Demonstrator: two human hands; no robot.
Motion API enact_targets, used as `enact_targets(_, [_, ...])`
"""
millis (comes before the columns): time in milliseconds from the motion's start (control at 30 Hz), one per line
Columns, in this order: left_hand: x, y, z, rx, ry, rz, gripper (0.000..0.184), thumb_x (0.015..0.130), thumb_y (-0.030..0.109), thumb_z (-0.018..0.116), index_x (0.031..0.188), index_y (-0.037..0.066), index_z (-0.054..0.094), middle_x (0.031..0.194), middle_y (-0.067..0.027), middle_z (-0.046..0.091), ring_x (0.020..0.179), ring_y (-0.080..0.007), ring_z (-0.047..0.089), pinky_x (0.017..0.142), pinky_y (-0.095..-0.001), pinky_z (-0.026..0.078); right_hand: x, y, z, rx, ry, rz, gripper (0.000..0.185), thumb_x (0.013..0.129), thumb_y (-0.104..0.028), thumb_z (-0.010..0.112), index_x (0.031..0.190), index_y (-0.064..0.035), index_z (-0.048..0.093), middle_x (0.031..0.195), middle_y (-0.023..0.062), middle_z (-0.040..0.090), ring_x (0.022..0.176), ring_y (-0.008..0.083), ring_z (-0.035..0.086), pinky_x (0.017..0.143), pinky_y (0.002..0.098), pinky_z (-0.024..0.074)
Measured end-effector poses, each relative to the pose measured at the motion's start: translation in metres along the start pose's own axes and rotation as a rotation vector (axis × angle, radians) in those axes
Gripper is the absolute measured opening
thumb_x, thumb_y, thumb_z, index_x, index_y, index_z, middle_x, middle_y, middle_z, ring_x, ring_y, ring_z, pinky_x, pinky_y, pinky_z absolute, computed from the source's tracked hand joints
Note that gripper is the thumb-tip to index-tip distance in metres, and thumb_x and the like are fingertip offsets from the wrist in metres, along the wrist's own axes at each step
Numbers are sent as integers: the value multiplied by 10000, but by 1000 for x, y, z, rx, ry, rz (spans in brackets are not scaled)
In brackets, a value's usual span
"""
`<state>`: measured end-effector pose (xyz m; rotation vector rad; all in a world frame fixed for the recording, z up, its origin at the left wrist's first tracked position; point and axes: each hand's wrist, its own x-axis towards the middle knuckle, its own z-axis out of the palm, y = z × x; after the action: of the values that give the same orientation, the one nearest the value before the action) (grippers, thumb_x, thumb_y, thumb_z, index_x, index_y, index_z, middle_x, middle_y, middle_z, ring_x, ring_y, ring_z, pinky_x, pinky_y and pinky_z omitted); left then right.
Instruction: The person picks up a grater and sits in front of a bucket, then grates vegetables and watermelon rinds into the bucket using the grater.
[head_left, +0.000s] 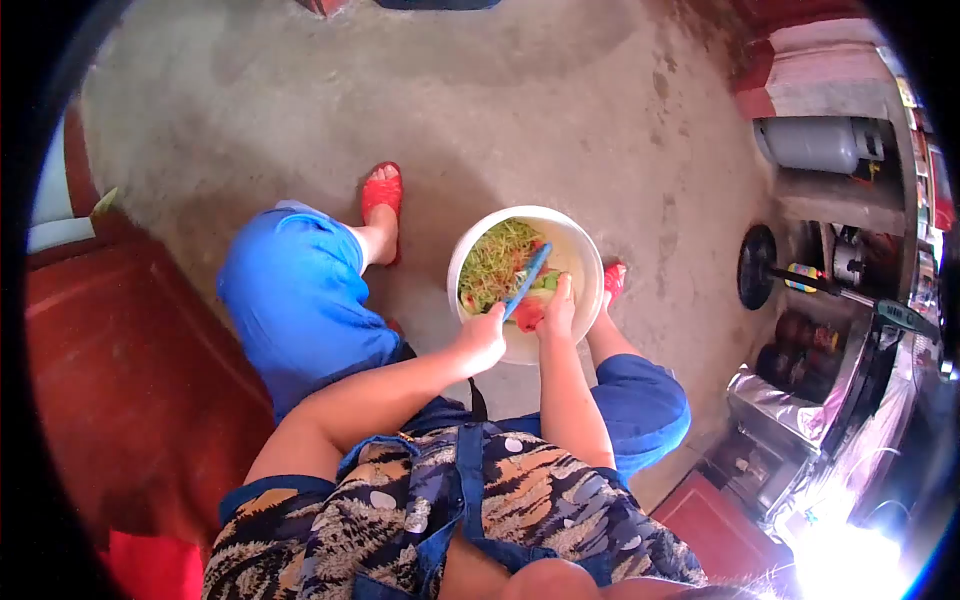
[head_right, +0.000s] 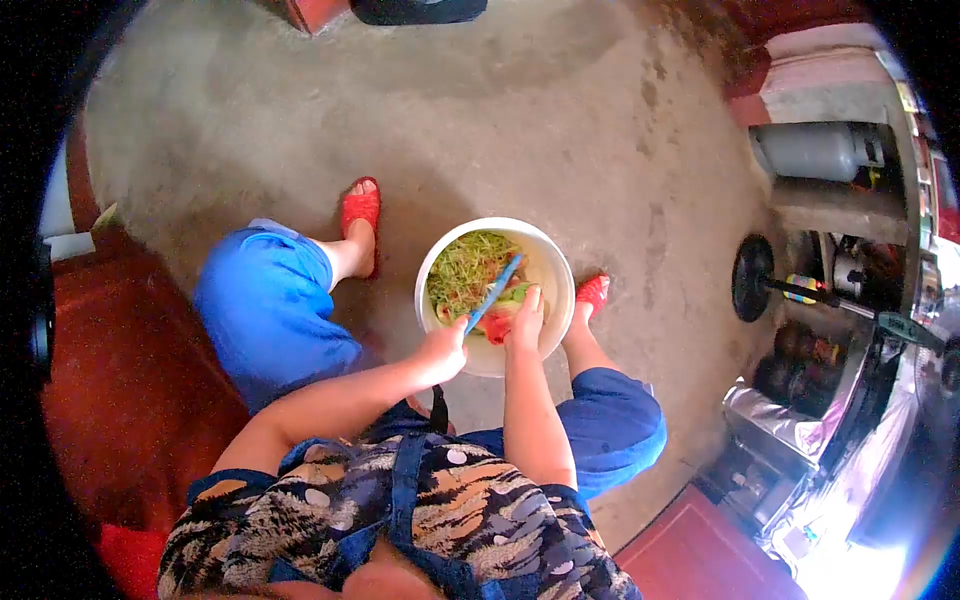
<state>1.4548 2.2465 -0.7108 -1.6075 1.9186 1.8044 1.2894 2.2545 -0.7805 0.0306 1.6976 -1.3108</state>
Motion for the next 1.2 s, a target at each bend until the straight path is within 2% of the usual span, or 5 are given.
enact_targets(167, [29, -23, 17, -108, 192, 99, 450, 753, 89, 458, 1198, 52, 405, 713, -203, 552, 571, -343, 558, 518, -439, 454, -31, -36, 4, 126, -226, 153, 483, 865, -267, 482, 1261, -17, 365, 1181, 133, 470, 1038, 245, 499, 866, 356, 436])
enact_targets(467, [8, 10, -21, -623, -211, -295, 387, 725, 31, 405, 1108, 85, 407, 624, -66, 451, 389, -147, 412, 290, -292, 321, -31, -25, 0, -772, -448, -52, 710, 634, -129, 601, 1279, 4, 337, 980, 147, 573, 861, 210, 572, 757, 295, 453])
enact_targets(733, [15, 12, -23, -673, -156, -297, 395, 709, 19, 378, 1092, 107, 418, 592, -67, 456, 376, -147, 408, 286, -293, 308, -69, -45, 26, -1188, -437, -292, 630, 723, -221, 530, 1284, -32, 314, 1046, 295, 531, 997, 406, 514, 854, 438, 409])
enact_targets(1133, [14, 0, -5, -329, -106, 11, 329, 732, 34, 418, 1054, 95, 441, 589, -71, 485, 378, -177, 438, 317, -322, 350, 10, -37, 0, -1178, -214, -353, 563, 774, -208, 464, 1302, -66, 333, 1004, 283, 554, 949, 399, 544, 832, 424, 423])
enact_targets(1200, [9, 11, -14, -307, -34, -39, 240, 714, 47, 444, 940, 23, 523, 648, -176, 569, 551, -332, 569, 517, -420, 451, 1, -48, -1, -1131, -320, -241, 545, 766, -208, 483, 1285, -82, 370, 983, 274, 565, 924, 405, 552, 814, 439, 432])
